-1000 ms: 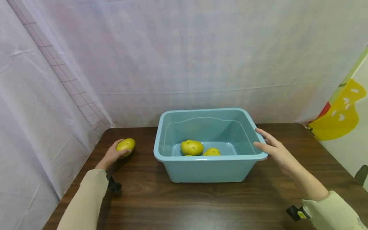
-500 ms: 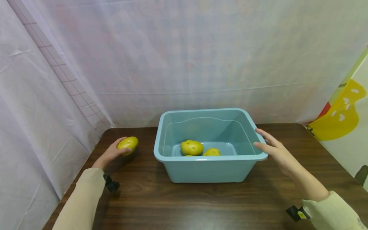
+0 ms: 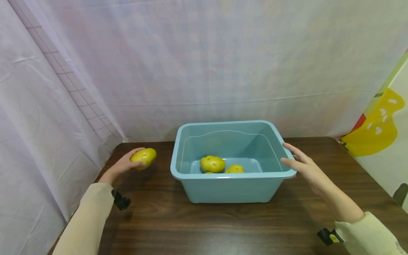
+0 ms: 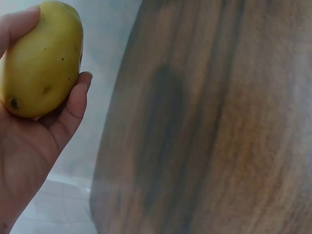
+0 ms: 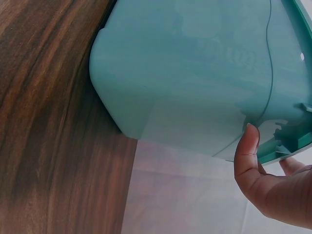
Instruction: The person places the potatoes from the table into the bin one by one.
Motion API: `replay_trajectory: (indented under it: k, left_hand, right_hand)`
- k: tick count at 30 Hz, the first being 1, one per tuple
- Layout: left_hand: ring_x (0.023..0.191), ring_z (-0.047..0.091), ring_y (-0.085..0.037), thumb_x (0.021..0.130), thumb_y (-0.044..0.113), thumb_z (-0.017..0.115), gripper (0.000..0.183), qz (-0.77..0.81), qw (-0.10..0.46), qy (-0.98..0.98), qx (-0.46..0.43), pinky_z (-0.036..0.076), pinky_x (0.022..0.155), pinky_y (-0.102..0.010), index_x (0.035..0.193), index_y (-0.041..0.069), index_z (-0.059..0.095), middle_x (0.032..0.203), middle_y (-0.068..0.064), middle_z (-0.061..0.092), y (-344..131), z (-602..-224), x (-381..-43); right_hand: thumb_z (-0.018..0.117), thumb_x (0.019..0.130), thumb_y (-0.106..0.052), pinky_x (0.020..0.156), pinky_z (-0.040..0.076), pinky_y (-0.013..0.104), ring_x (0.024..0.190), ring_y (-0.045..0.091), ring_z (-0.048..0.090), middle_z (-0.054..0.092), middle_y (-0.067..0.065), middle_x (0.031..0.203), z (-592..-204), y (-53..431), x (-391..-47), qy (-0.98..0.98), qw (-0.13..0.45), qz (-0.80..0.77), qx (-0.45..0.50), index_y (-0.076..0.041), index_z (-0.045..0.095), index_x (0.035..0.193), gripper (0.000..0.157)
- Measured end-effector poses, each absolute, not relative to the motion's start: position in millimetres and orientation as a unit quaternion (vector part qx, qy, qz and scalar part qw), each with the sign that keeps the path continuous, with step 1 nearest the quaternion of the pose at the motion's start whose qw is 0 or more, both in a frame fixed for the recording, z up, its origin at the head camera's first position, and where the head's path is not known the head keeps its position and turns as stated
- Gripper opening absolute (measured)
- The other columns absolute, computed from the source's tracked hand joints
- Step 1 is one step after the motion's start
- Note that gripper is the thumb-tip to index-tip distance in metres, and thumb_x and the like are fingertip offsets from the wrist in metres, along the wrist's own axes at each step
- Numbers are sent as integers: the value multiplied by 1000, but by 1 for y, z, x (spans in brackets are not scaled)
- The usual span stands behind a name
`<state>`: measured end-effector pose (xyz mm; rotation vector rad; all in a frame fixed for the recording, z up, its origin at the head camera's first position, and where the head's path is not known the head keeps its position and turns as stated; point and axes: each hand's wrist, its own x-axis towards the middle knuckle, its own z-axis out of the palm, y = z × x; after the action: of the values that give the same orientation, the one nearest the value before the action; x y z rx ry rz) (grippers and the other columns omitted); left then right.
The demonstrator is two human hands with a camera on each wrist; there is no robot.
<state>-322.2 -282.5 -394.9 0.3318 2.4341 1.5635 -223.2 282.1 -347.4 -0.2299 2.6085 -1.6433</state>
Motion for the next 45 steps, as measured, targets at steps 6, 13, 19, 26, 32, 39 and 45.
replay_trajectory:
  k: [6,13,19,26,32,39,45]
  left_hand:
    - [88,49,-19,82,17,62,70,492,103,850,156,46,72,-32,141,1,26,113,-21,44,-279,-378,-325]
    - [93,48,-20,84,20,62,68,458,98,865,178,44,77,-35,141,5,28,120,-21,45,-275,-359,-326]
    - [97,46,-24,84,21,61,68,454,98,866,183,41,80,-35,142,10,28,124,-20,43,-270,-344,-325]
    - [102,44,-27,83,24,63,70,442,102,871,190,38,82,-36,143,15,29,130,-18,42,-262,-329,-322]
    - [103,43,-26,82,18,62,71,452,105,859,216,38,84,-35,143,12,27,132,-19,39,-253,-315,-321]
    - [104,43,-25,80,16,63,73,456,103,855,226,38,85,-35,143,12,27,132,-18,39,-243,-297,-317]
    - [104,43,-26,80,16,63,72,464,101,848,235,38,85,-36,143,16,28,134,-15,38,-232,-282,-317]
  right_hand:
    - [47,94,-29,67,48,34,84,10,55,36,27,126,-347,282,-224,841,26,-536,-77,-10,14,147,65]
    - [47,94,-30,66,48,33,83,10,55,37,27,125,-347,281,-224,841,28,-535,-77,-10,14,147,65]
    - [47,94,-30,66,48,33,84,11,55,36,27,127,-347,281,-224,841,26,-535,-78,-10,14,147,66]
    - [47,94,-30,67,48,34,84,11,54,36,27,127,-347,282,-224,840,28,-536,-80,-10,13,147,66]
    - [47,94,-31,67,48,34,85,11,54,35,28,129,-348,283,-224,843,28,-532,-77,-10,13,147,67]
    - [47,94,-30,68,48,35,85,11,54,35,28,128,-348,283,-224,842,29,-532,-78,-10,13,147,66]
    - [47,95,-29,67,48,34,84,9,54,35,28,128,-348,284,-223,840,27,-536,-81,-10,12,147,66]
